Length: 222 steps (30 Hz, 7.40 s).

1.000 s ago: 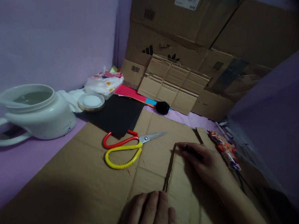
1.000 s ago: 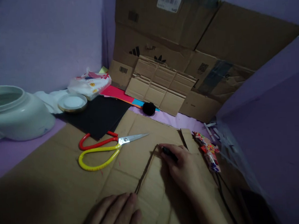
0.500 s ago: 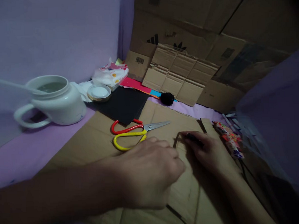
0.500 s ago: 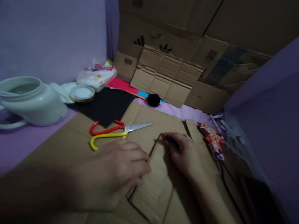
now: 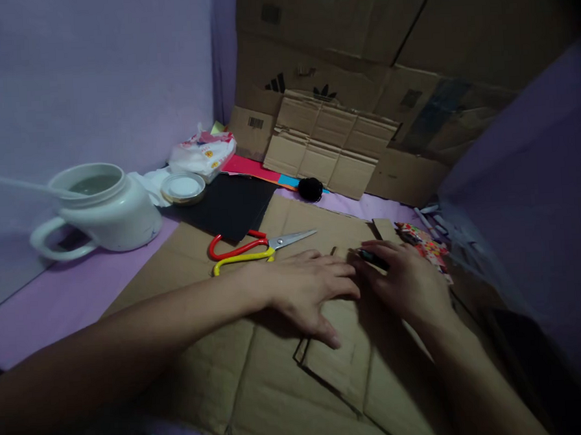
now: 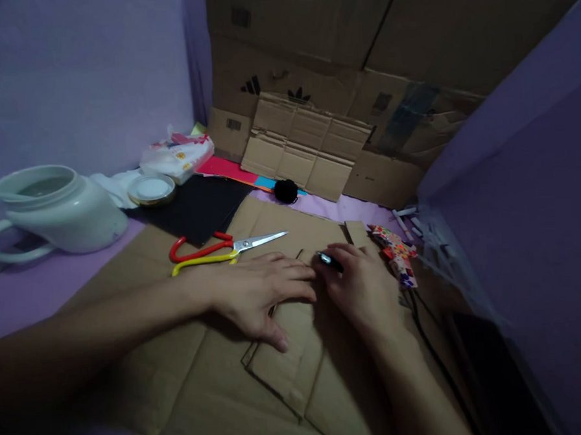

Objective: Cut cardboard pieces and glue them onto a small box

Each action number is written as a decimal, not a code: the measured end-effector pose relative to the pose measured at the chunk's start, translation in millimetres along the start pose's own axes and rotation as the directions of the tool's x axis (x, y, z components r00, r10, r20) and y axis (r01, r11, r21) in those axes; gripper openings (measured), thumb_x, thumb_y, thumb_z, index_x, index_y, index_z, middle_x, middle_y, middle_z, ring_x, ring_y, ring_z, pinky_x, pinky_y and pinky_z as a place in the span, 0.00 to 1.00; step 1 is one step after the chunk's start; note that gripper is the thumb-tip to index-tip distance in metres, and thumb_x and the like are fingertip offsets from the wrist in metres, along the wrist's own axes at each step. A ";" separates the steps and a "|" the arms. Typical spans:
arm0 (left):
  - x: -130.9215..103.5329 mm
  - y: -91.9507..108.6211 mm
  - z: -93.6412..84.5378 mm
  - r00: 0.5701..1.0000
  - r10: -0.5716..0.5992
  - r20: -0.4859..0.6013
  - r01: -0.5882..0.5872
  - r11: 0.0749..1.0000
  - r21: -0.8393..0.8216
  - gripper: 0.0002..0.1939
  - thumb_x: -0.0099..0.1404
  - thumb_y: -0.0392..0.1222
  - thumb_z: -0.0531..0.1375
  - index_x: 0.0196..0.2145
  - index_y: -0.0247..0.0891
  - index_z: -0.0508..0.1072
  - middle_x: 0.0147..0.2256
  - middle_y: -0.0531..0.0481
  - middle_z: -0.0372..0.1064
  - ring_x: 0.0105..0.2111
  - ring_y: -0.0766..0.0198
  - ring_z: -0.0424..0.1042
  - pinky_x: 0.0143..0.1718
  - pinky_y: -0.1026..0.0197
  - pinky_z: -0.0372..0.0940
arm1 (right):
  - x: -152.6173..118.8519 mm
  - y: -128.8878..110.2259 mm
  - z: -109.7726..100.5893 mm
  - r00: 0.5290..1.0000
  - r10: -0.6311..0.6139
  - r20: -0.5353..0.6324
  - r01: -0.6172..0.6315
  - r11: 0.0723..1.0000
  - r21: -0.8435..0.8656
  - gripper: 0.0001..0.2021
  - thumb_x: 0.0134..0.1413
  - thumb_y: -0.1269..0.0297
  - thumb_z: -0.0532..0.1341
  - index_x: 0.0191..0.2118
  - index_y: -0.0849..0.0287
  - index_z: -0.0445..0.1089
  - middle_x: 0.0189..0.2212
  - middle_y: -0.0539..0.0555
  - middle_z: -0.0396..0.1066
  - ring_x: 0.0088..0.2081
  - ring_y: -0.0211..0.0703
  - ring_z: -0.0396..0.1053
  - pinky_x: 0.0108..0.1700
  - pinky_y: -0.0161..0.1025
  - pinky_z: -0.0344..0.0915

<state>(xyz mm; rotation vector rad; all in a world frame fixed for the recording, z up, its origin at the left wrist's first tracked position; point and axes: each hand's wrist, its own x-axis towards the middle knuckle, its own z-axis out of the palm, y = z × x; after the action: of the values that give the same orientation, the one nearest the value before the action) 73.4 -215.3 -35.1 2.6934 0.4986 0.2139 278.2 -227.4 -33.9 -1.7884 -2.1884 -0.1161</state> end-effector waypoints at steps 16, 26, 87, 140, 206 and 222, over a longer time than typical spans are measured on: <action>4.6 -3.6 -2.0 0.999 0.035 -0.009 -0.034 0.998 0.048 0.31 0.53 0.56 0.64 0.51 0.39 0.67 0.58 0.41 0.58 0.58 0.49 0.55 0.57 0.48 0.50 | -140.3 -46.3 7.0 0.961 -0.212 -0.177 0.238 0.962 0.137 0.08 0.50 0.61 0.63 0.37 0.55 0.70 0.33 0.55 0.75 0.30 0.43 0.74 0.27 0.36 0.67; 3.9 -2.8 -2.6 1.000 0.026 0.000 -0.026 0.997 0.070 0.32 0.53 0.56 0.64 0.52 0.37 0.66 0.58 0.41 0.58 0.57 0.50 0.56 0.57 0.48 0.49 | -134.9 -41.5 2.4 0.962 -0.250 -0.113 0.268 0.945 0.189 0.06 0.53 0.64 0.62 0.38 0.56 0.70 0.33 0.54 0.75 0.31 0.42 0.74 0.27 0.34 0.66; 18.0 25.9 -0.8 0.953 -0.303 0.029 0.297 0.946 0.132 0.29 0.62 0.49 0.55 0.59 0.38 0.58 0.63 0.43 0.48 0.63 0.52 0.47 0.60 0.41 0.45 | -58.8 10.4 -83.8 0.706 0.557 -0.438 0.037 0.588 0.808 0.19 0.60 0.49 0.50 0.31 0.53 0.74 0.30 0.55 0.73 0.29 0.42 0.71 0.30 0.38 0.68; 10.2 16.7 -5.3 0.976 -0.207 0.072 0.191 0.964 0.185 0.38 0.57 0.58 0.56 0.60 0.36 0.55 0.63 0.38 0.46 0.62 0.47 0.47 0.60 0.42 0.43 | -35.0 9.9 4.0 0.703 0.711 -0.016 -0.135 0.156 0.979 0.22 0.45 0.46 0.63 0.35 0.62 0.72 0.18 0.47 0.69 0.18 0.34 0.67 0.23 0.34 0.66; 16.9 13.1 -7.5 0.973 -0.224 0.057 0.206 0.952 0.226 0.35 0.56 0.59 0.58 0.58 0.41 0.60 0.63 0.41 0.49 0.62 0.48 0.49 0.59 0.44 0.48 | -68.6 -10.9 4.3 0.929 0.249 -0.274 -0.027 0.784 0.620 0.07 0.54 0.68 0.58 0.34 0.58 0.73 0.29 0.54 0.78 0.29 0.41 0.75 0.33 0.35 0.70; 17.2 14.5 -7.8 0.973 -0.225 0.052 0.208 0.953 0.220 0.36 0.56 0.59 0.58 0.58 0.39 0.60 0.62 0.41 0.50 0.61 0.48 0.50 0.59 0.44 0.48 | -136.0 -41.9 -1.6 0.929 0.168 -0.331 0.056 0.818 0.573 0.06 0.53 0.71 0.59 0.36 0.55 0.70 0.24 0.49 0.74 0.23 0.37 0.72 0.26 0.31 0.67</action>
<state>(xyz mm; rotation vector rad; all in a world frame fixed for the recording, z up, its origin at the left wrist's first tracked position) 92.2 -218.7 -20.8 2.8106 0.8304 -0.0053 261.3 -365.0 -66.1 -1.3495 -1.6588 0.1950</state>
